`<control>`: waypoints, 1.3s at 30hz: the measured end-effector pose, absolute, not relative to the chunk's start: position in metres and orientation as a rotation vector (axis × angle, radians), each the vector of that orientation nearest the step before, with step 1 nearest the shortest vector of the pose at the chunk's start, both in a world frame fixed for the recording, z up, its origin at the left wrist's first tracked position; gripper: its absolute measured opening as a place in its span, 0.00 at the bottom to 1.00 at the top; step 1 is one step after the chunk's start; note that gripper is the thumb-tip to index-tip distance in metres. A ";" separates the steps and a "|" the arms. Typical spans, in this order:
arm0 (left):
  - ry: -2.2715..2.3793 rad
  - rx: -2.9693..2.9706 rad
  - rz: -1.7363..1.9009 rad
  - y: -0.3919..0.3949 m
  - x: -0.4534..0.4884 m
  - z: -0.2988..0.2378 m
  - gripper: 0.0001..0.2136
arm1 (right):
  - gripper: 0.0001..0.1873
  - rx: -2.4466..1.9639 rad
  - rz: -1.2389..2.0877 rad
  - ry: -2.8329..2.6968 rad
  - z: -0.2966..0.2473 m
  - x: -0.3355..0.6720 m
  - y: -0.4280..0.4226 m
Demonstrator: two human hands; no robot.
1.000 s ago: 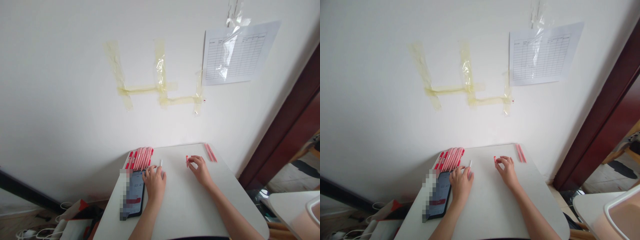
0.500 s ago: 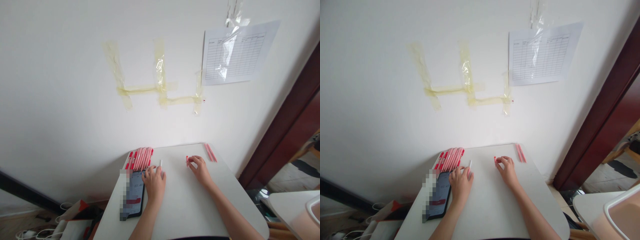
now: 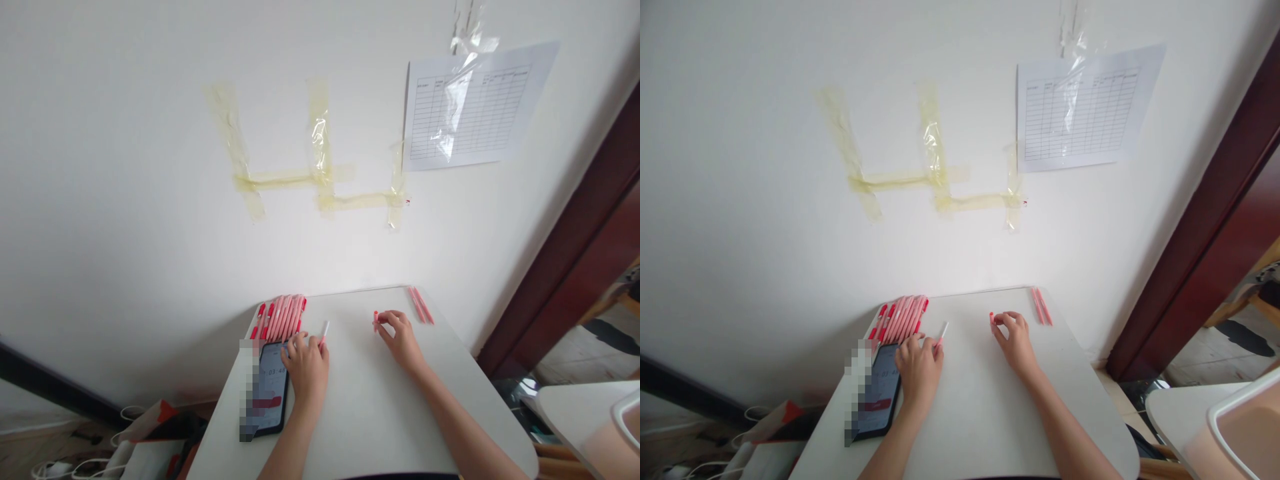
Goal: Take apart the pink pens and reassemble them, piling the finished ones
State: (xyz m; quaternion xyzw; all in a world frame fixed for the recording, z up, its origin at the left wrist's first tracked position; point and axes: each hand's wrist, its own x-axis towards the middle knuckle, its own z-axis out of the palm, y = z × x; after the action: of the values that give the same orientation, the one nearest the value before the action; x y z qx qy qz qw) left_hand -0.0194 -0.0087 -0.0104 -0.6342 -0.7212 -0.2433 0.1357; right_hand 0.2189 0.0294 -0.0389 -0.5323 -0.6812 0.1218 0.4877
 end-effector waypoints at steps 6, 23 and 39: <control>-2.067 -1.841 -0.803 -0.007 -0.020 -0.013 0.10 | 0.19 -1.280 0.250 -1.658 -0.041 0.217 0.028; -1.898 -1.977 -1.087 -0.005 -0.019 -0.017 0.08 | 0.12 -1.220 0.085 -1.800 -0.039 0.219 0.029; -1.799 -2.079 -1.128 -0.007 -0.017 -0.014 0.08 | 0.12 -1.251 0.061 -1.817 -0.036 0.217 0.027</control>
State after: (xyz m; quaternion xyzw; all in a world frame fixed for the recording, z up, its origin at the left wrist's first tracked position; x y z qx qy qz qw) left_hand -0.0167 -0.0072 -0.0135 -0.6971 -0.6032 -0.3783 0.0847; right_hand 0.2170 0.0271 -0.0355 -0.5060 -0.7351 0.0247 0.4505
